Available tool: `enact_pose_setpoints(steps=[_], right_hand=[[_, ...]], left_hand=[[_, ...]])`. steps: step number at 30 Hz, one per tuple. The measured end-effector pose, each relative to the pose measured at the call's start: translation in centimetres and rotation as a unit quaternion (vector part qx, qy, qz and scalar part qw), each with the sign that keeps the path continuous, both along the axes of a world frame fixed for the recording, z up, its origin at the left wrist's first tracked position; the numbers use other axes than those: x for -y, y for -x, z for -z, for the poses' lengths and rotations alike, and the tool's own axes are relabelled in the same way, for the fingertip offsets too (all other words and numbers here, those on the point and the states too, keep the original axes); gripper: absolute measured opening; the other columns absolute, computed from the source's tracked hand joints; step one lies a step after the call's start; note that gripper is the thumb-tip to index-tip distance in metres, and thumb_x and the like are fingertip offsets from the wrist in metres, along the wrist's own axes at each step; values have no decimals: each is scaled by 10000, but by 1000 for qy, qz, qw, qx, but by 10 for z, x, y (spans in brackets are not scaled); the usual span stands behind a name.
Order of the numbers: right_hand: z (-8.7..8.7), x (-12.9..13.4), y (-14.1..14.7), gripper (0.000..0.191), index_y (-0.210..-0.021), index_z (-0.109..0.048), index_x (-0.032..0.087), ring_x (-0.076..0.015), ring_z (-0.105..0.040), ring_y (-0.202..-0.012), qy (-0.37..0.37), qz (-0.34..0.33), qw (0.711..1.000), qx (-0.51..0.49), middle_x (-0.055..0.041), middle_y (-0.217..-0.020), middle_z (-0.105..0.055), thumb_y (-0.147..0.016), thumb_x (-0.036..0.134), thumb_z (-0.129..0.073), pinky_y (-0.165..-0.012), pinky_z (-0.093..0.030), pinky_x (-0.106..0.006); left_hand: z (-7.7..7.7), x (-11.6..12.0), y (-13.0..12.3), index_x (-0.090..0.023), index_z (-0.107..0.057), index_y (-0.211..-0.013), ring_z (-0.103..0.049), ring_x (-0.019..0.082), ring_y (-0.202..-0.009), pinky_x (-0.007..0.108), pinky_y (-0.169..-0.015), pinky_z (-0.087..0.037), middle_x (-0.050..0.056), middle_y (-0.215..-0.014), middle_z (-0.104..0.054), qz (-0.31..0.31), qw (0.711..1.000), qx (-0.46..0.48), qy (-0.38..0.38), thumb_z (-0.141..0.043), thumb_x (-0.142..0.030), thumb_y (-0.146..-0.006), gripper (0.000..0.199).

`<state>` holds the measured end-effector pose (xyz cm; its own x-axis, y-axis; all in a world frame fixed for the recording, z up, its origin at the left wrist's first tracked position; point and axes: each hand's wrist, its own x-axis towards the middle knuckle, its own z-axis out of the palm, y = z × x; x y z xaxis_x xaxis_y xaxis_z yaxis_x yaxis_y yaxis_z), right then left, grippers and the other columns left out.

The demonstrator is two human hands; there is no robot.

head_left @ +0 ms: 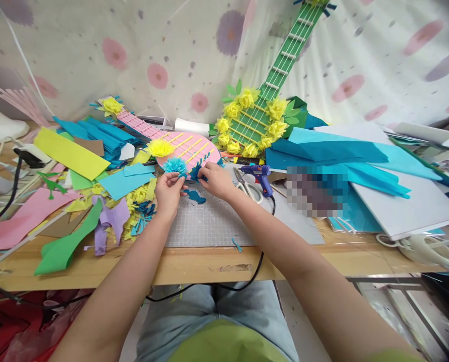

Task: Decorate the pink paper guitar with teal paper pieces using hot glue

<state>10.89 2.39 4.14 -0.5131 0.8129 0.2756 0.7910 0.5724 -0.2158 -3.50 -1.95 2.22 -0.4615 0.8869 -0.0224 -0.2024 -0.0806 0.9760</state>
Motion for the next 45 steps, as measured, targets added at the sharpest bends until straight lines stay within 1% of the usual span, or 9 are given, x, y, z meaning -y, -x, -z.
enact_pose_setpoints(steps=[11, 14, 20, 24, 32, 35, 38, 40, 45], right_hand=[[-1, 11, -25, 83, -824, -593, 171, -143, -527, -848, 91, -58, 983, -148, -54, -940, -536, -830, 220, -526, -767, -425, -277], [1, 15, -35, 104, -782, -562, 178, -131, -528, -836, 163, -78, 955, -237, -44, -934, -538, -815, 274, -538, -718, -445, -267], [2, 22, -58, 287, -784, -475, 193, -94, -522, -623, 395, -97, 857, -317, -12, -772, -594, -798, 474, -534, -542, -415, -231], [2, 23, -77, 360, -756, -445, 205, -83, -463, -517, 429, -64, 859, -271, 32, -614, -535, -797, 561, -485, -486, -356, -219], [-9, 24, -105, 382, -588, -410, 202, -107, -408, -509, 251, 117, 960, -32, 27, -532, -458, -795, 506, -514, -502, -271, -255], [-15, 25, -102, 343, -597, -433, 203, -136, -432, -555, 143, 195, 970, 5, -5, -572, -502, -808, 454, -531, -523, -261, -276], [-14, 25, -93, 199, -698, -532, 200, -186, -511, -655, 101, 243, 964, 22, -52, -679, -574, -816, 360, -529, -575, -329, -295], [-8, 25, -84, 114, -859, -583, 199, -236, -553, -809, 68, 226, 972, 16, -95, -866, -609, -778, 276, -561, -650, -396, -329], [9, 26, -49, 514, -1217, -481, 228, -305, -425, -1179, -53, 46, 997, -41, -135, -1260, -469, -732, 302, -633, -912, -396, -458]], left_hand=[[-1, 1, -4, -184, -450, -907, -571, 85, -451, 167, -369, -430, -52, -679, -573, -3, 1000, -2, 11, -673, -146, -655, 338], [5, 0, -4, -190, -456, -924, -584, 97, -464, 174, -365, -432, -40, -694, -590, 2, 1000, -12, 7, -676, -159, -658, 347], [4, 3, -6, -192, -491, -971, -601, 109, -475, 169, -347, -416, -26, -696, -607, 16, 999, -15, 23, -661, -168, -676, 342], [-3, 5, -4, -197, -496, -975, -594, 96, -469, 157, -350, -408, -31, -694, -603, 2, 1000, -8, 23, -659, -162, -678, 340], [-2, 3, -2, -195, -499, -1001, -598, 98, -490, 164, -359, -419, -21, -741, -614, -5, 1000, -5, -19, -659, -182, -667, 371], [-2, 5, -4, -194, -523, -1020, -600, 97, -498, 165, -365, -425, -6, -768, -631, 9, 999, -13, -30, -663, -185, -665, 381], [-3, 6, -6, -192, -528, -1019, -605, 103, -504, 173, -376, -432, -3, -761, -631, 12, 1000, -11, -20, -664, -184, -664, 380], [-3, 6, -6, -191, -515, -987, -604, 108, -500, 180, -379, -431, -14, -730, -618, 11, 1000, -6, -11, -659, -182, -665, 353], [-2, 3, -7, -205, -420, -869, -575, 93, -457, 178, -379, -418, -59, -673, -561, -11, 1000, -4, 8, -626, -142, -669, 294]])
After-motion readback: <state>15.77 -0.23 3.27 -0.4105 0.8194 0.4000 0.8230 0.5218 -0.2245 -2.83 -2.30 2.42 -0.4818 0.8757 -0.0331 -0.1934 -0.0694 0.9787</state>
